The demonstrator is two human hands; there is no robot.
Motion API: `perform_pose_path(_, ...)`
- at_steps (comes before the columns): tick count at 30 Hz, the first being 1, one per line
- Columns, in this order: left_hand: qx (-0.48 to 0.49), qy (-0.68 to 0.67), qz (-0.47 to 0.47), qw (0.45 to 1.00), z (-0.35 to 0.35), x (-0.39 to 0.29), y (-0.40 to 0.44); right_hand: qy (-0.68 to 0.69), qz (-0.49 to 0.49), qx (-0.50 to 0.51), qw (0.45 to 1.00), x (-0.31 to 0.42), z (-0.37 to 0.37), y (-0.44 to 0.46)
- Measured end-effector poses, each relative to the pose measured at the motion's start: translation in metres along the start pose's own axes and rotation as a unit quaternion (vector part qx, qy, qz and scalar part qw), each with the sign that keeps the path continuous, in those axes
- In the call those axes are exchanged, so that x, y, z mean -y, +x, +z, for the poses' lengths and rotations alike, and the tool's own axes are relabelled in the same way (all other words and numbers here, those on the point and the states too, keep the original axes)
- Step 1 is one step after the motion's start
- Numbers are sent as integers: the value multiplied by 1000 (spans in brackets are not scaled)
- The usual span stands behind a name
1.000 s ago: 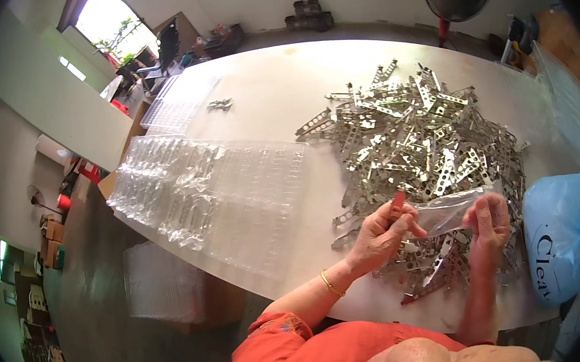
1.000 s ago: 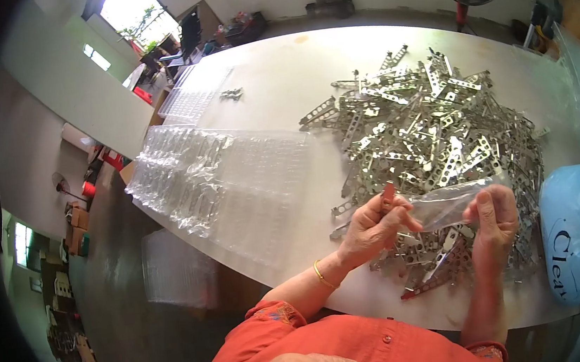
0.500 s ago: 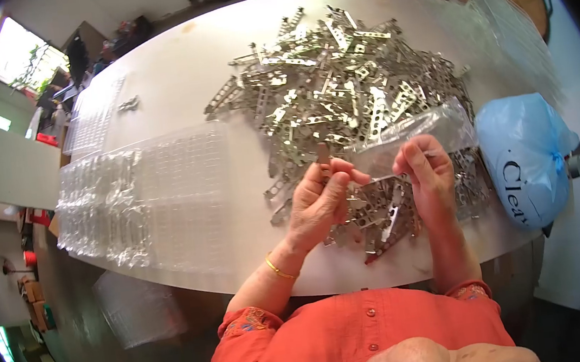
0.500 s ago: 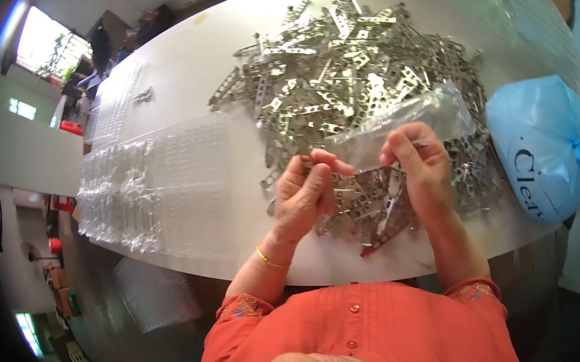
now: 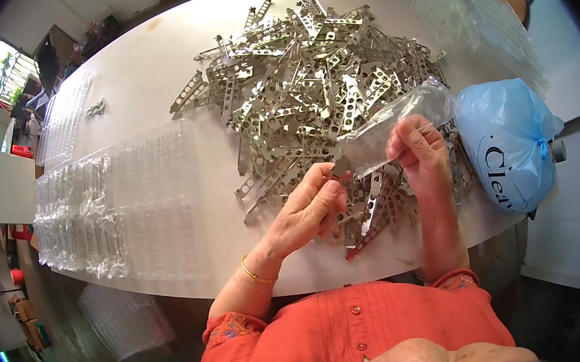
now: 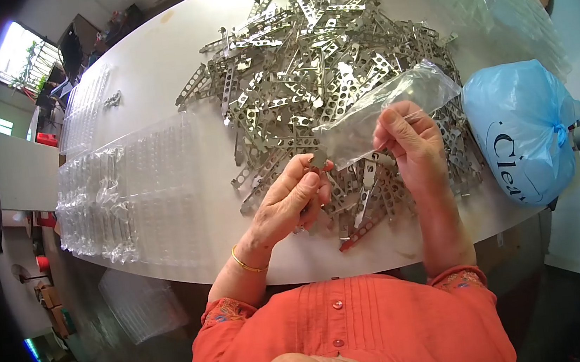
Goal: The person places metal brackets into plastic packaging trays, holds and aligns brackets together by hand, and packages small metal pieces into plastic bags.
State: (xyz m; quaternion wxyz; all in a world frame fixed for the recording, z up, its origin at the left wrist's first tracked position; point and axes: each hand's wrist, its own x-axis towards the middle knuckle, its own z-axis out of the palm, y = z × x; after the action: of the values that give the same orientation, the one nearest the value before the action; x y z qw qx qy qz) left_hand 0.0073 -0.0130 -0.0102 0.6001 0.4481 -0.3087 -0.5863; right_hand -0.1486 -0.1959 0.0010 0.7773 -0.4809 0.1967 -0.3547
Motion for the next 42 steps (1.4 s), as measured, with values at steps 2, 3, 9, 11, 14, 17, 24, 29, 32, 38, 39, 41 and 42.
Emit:
perform_pose_path(2, 4, -11, -10, 1000, 1, 1, -1, -8, 7, 2, 1000, 1, 1, -2)
perform_pose_path(3, 8, -21, -18, 1000, 1, 1, -1, -21, 10, 2, 1000, 2, 3, -2)
perform_pose_path(9, 17, -30, -55, 998, 2, -6, -1, -84, 44, 56, 994, 2, 4, -4)
perform_pose_path(11, 32, -26, -53, 998, 0, -8, -1, -96, 68, 91, 989, 3, 6, -5)
perform_pose_path(14, 57, 5, -36, 998, -4, -9, -3, -121, 82, 112, 983, 3, 10, -7)
perform_pose_path(17, 58, 46, 4, 997, -2, 1, 1, -190, 88, 131, 969, 6, 15, -10)
perform_pose_path(24, 43, 26, -35, 998, -5, 1, -2, -217, 92, 148, 960, -5, 18, -15)
perform_pose_path(29, 13, 57, 32, 998, -5, 5, 0, -237, 123, 210, 940, -1, 23, -14)
perform_pose_path(32, 4, 65, 73, 995, -4, 8, 0, -245, 159, 201, 935, 1, 21, -15)
perform_pose_path(38, -42, 165, 135, 976, -10, 27, 9, -209, 106, 190, 953, -4, 24, -17)
perform_pose_path(39, -29, 167, 97, 981, -8, 19, 5, -220, 130, 193, 947, -5, 27, -18)
perform_pose_path(41, -12, 169, 57, 984, -4, 6, -1, -223, 168, 197, 940, -6, 27, -21)
perform_pose_path(42, -19, 161, 44, 986, -1, 2, -3, -224, 167, 193, 941, -6, 27, -21)
